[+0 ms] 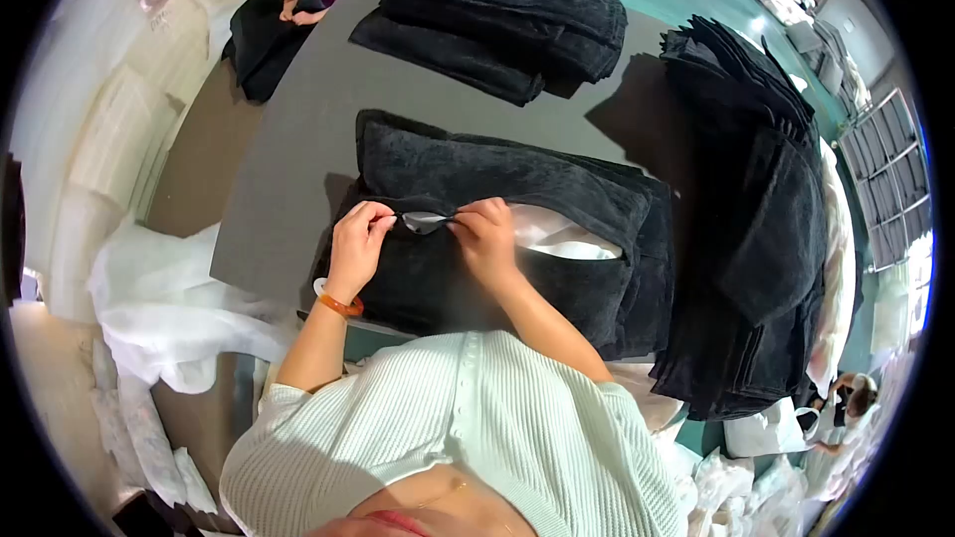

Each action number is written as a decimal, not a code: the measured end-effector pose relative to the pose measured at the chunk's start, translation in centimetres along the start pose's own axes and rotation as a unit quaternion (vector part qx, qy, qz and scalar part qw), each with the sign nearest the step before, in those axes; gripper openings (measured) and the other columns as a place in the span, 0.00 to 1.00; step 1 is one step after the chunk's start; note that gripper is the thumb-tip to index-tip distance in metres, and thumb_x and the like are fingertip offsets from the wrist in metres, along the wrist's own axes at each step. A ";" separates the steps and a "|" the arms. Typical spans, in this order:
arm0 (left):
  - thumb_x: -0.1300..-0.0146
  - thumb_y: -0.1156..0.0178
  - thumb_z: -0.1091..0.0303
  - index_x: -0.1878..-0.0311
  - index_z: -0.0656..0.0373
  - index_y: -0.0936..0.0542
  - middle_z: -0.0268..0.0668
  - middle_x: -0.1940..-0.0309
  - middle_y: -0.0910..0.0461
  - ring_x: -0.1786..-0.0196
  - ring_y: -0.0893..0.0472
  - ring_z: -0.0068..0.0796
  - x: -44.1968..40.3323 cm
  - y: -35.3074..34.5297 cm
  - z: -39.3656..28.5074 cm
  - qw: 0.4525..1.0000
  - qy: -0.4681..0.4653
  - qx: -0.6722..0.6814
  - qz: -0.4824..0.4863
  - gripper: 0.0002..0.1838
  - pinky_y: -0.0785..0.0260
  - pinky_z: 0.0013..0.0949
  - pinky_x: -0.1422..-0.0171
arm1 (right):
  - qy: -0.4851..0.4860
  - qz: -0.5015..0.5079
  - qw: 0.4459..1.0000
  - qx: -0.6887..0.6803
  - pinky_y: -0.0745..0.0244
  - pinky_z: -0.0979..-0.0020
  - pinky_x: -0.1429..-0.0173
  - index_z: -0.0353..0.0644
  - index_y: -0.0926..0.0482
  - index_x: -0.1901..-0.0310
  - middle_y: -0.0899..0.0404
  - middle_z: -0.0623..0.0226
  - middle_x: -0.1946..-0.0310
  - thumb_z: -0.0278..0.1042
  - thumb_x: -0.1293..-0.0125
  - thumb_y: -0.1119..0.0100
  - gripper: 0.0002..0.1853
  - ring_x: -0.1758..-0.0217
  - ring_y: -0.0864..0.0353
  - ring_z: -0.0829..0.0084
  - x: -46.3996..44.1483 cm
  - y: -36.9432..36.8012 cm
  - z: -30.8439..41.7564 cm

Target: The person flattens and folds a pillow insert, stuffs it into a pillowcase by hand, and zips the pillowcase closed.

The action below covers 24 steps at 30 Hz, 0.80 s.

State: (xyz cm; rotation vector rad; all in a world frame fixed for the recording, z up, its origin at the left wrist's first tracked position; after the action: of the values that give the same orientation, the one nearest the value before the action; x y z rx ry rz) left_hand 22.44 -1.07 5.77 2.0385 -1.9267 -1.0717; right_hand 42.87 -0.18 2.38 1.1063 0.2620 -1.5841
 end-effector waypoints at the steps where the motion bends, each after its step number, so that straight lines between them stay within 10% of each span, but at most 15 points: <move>1: 0.37 0.41 0.72 0.64 0.63 0.22 0.42 0.71 0.22 0.66 0.21 0.44 0.3 -0.1 1.0 1.000 0.009 0.001 0.003 0.04 0.30 0.39 0.61 | -0.009 -0.005 1.000 -0.001 0.30 0.62 0.58 0.38 0.19 0.71 0.20 0.62 0.66 0.22 0.55 0.29 0.09 0.62 0.23 0.58 0.4 0.3 0.1; 8: 0.31 0.43 0.70 0.63 0.62 0.20 0.28 0.74 0.22 0.71 0.26 0.14 -0.1 -0.6 5.6 0.961 0.188 0.203 0.011 0.07 0.32 0.21 0.70 | -0.032 0.057 0.998 0.012 0.31 0.61 0.53 0.40 0.19 0.67 0.21 0.63 0.61 0.21 0.52 0.31 0.10 0.56 0.24 0.58 0.3 -0.3 0.5; 15: 0.31 0.44 0.70 0.62 0.63 0.21 0.30 0.73 0.22 0.71 0.26 0.17 0.0 -1.4 6.0 0.966 0.198 0.163 -0.022 0.07 0.32 0.24 0.68 | 0.067 0.093 0.991 0.065 0.30 0.62 0.51 0.41 0.18 0.55 0.22 0.62 0.55 0.20 0.52 0.38 0.19 0.53 0.24 0.61 -0.9 -1.5 6.2; 21: 0.30 0.46 0.69 0.62 0.65 0.23 0.34 0.72 0.21 0.69 0.23 0.22 -0.3 -0.9 5.5 0.973 0.171 0.149 -0.029 0.08 0.29 0.27 0.62 | -0.114 0.198 0.973 -0.026 0.28 0.57 0.49 0.33 0.21 0.53 0.23 0.52 0.59 0.22 0.42 0.40 0.14 0.55 0.24 0.49 -0.5 -6.3 0.8; 24: 0.30 0.45 0.67 0.62 0.63 0.23 0.43 0.68 0.21 0.65 0.21 0.42 -0.5 -0.8 4.1 0.999 0.030 0.030 -0.010 0.08 0.29 0.37 0.59 | -0.193 0.171 0.960 -0.106 0.27 0.57 0.50 0.35 0.18 0.59 0.20 0.49 0.62 0.33 0.38 0.40 0.11 0.56 0.21 0.50 -0.5 -7.4 0.1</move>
State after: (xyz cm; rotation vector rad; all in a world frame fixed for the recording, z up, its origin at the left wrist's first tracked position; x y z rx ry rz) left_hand 20.75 0.97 2.49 2.1008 -1.9353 -0.9561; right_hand 36.46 2.65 0.06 0.6194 -0.0240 -1.3876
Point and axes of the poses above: each hand's wrist, its own x-axis away from the middle knuckle, its own y-axis out of the back of the hand, z = x × y, the point moved 4 cm from there along -x, towards the middle knuckle
